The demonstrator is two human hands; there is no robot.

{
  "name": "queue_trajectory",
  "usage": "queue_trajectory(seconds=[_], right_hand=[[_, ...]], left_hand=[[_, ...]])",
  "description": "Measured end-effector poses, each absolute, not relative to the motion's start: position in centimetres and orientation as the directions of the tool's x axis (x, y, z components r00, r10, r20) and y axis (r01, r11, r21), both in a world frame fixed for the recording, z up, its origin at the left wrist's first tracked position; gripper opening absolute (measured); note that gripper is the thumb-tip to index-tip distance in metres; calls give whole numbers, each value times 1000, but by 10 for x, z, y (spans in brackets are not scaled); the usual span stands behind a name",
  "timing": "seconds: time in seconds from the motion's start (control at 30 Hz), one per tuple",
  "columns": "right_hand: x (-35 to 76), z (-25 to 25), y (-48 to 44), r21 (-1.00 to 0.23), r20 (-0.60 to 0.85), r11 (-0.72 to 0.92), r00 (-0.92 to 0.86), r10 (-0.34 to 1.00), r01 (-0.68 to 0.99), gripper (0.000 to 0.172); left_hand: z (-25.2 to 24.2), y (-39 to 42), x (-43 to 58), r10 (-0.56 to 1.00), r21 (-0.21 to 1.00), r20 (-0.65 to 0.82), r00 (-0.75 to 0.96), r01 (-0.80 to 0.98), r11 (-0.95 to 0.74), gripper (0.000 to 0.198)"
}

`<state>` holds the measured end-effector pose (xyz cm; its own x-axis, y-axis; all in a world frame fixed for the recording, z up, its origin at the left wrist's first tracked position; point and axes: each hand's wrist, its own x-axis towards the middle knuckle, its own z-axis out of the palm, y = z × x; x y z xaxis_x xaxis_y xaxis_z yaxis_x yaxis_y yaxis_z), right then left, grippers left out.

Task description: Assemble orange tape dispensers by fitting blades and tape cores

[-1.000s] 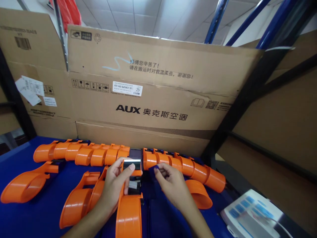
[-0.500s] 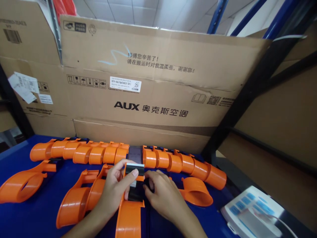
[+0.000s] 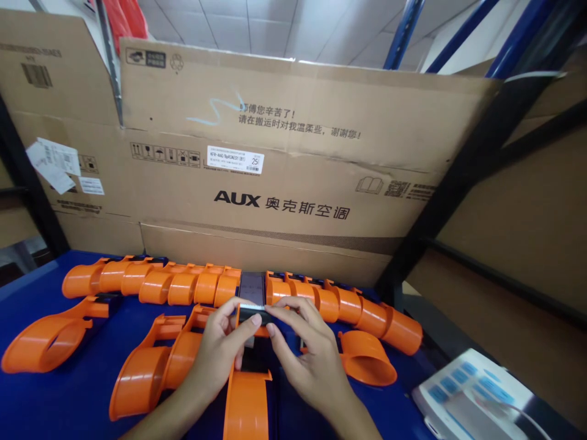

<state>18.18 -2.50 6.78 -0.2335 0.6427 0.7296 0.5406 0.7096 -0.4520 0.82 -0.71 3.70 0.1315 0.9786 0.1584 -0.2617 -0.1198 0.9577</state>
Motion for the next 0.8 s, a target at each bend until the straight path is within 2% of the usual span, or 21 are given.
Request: queue_trajectory(seconds=[0.23, 0.43, 0.5, 0.6, 0.7, 0.8], right_hand=[[180, 66, -23, -449, 725, 708, -240, 645, 545, 22], [187, 65, -23, -505, 726, 569, -37, 686, 648, 19], [189, 65, -21, -496, 719, 542, -30, 695, 678, 17], [188, 65, -20, -447, 666, 593, -194, 721, 669, 16], [182, 63, -21, -390, 546, 650, -405, 733, 652, 21], [176, 60, -22, -338, 452, 664, -504, 736, 667, 19]], left_hand=[[41, -6, 6, 983, 958, 154, 99, -257, -124, 31], [46, -6, -6, 971, 898, 235, -47, -372, -235, 26], [45, -8, -10, 962, 884, 268, -51, -383, -266, 28], [40, -15, -14, 958, 900, 287, 23, -349, -262, 28], [34, -23, -17, 954, 922, 275, 118, -315, -227, 28], [32, -28, -19, 951, 920, 272, 149, -331, -211, 28]])
